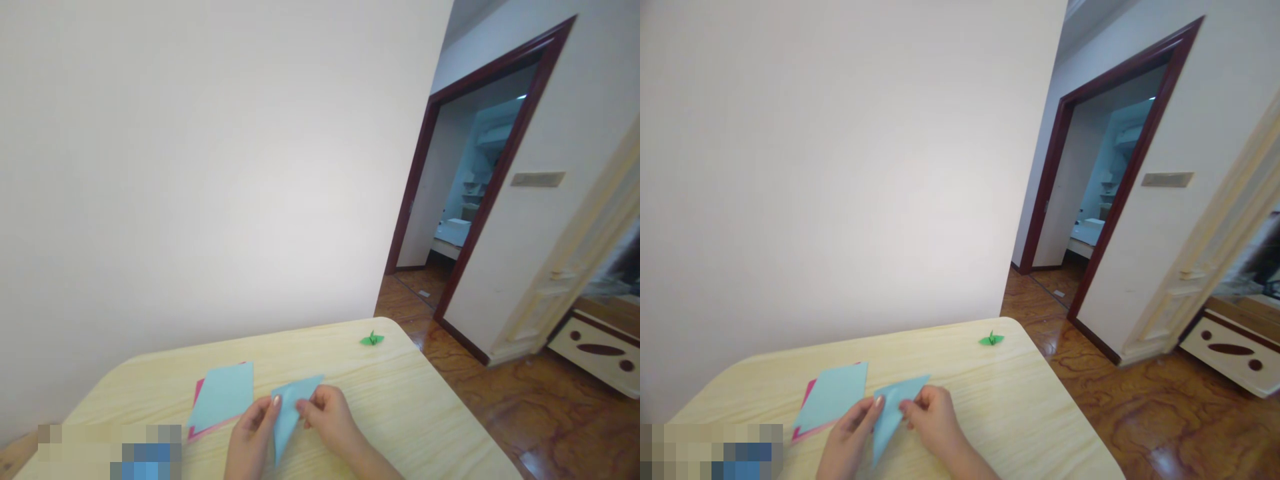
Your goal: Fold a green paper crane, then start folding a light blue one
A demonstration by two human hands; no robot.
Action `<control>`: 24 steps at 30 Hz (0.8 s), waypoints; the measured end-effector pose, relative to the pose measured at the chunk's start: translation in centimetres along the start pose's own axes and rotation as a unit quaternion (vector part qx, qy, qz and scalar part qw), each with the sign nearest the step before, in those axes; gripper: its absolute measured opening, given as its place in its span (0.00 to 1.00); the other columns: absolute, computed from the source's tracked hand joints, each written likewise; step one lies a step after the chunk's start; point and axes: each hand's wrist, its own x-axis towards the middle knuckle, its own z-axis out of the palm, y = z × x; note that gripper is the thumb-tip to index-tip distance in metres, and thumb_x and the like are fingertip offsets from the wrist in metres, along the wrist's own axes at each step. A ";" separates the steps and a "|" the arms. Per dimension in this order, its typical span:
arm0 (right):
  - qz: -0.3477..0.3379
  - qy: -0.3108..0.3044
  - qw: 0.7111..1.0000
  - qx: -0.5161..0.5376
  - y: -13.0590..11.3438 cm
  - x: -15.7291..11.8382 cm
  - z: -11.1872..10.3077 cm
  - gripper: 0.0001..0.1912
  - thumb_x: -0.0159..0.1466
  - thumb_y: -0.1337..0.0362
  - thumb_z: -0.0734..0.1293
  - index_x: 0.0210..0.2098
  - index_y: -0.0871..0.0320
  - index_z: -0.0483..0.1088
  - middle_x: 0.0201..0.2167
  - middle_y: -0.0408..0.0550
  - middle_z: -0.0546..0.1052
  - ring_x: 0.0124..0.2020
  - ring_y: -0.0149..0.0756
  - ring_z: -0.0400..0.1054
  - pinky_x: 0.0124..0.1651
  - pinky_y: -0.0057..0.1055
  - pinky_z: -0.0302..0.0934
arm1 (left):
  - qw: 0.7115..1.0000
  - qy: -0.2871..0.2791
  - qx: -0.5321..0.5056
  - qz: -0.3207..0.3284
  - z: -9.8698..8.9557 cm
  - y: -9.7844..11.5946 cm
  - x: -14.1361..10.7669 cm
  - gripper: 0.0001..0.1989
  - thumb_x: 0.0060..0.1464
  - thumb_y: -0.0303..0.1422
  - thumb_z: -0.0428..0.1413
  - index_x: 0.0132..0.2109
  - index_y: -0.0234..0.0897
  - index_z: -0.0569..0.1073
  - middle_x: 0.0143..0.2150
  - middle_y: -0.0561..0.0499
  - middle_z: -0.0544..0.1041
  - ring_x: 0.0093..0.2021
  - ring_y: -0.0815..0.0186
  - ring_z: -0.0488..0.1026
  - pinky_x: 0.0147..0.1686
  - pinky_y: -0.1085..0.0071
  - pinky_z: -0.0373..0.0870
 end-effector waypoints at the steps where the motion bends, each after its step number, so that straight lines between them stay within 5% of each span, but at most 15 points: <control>1: 0.003 -0.006 1.000 0.004 -0.1 0.0 0.0 0.21 0.46 0.47 0.70 0.18 0.62 0.67 0.14 0.41 0.69 0.16 0.27 0.61 0.20 0.23 0.53 | 1.000 0.003 -0.004 -0.004 0.0 0.0 0.0 0.20 0.33 0.50 0.61 0.23 0.36 0.75 0.21 0.53 0.76 0.29 0.61 0.74 0.33 0.70 0.70; 6: 0.009 -0.073 0.997 0.012 -0.5 -0.5 0.2 0.21 0.45 0.48 0.70 0.19 0.62 0.69 0.15 0.41 0.69 0.17 0.27 0.60 0.21 0.23 0.53 | 0.999 0.006 -0.041 -0.030 0.1 -0.3 0.0 0.20 0.32 0.49 0.62 0.25 0.35 0.75 0.22 0.54 0.76 0.29 0.62 0.73 0.33 0.70 0.70; 16: 0.009 -0.046 0.999 0.027 -0.5 0.1 0.0 0.29 0.47 0.38 0.63 0.18 0.61 0.65 0.16 0.41 0.67 0.18 0.27 0.59 0.22 0.24 0.54 | 0.998 -0.020 -0.039 -0.049 -0.4 -2.2 0.5 0.19 0.38 0.48 0.60 0.29 0.34 0.75 0.27 0.50 0.77 0.30 0.62 0.72 0.30 0.70 0.67; 19: 0.002 -0.047 0.999 0.012 -0.6 0.2 -0.8 0.25 0.47 0.44 0.67 0.17 0.61 0.64 0.14 0.38 0.64 0.17 0.25 0.56 0.21 0.22 0.50 | 0.999 -0.028 -0.036 -0.026 -0.4 -2.4 1.0 0.20 0.34 0.49 0.61 0.28 0.36 0.73 0.25 0.53 0.75 0.28 0.63 0.72 0.29 0.71 0.67; 24: 0.027 -0.161 0.983 -0.078 -0.3 -0.2 -1.8 0.13 0.48 0.60 0.70 0.17 0.62 0.66 0.13 0.36 0.63 0.16 0.22 0.52 0.19 0.21 0.44 | 0.997 -0.071 0.002 0.005 -0.3 -2.1 1.2 0.23 0.35 0.48 0.61 0.36 0.36 0.73 0.26 0.54 0.75 0.29 0.62 0.71 0.29 0.70 0.67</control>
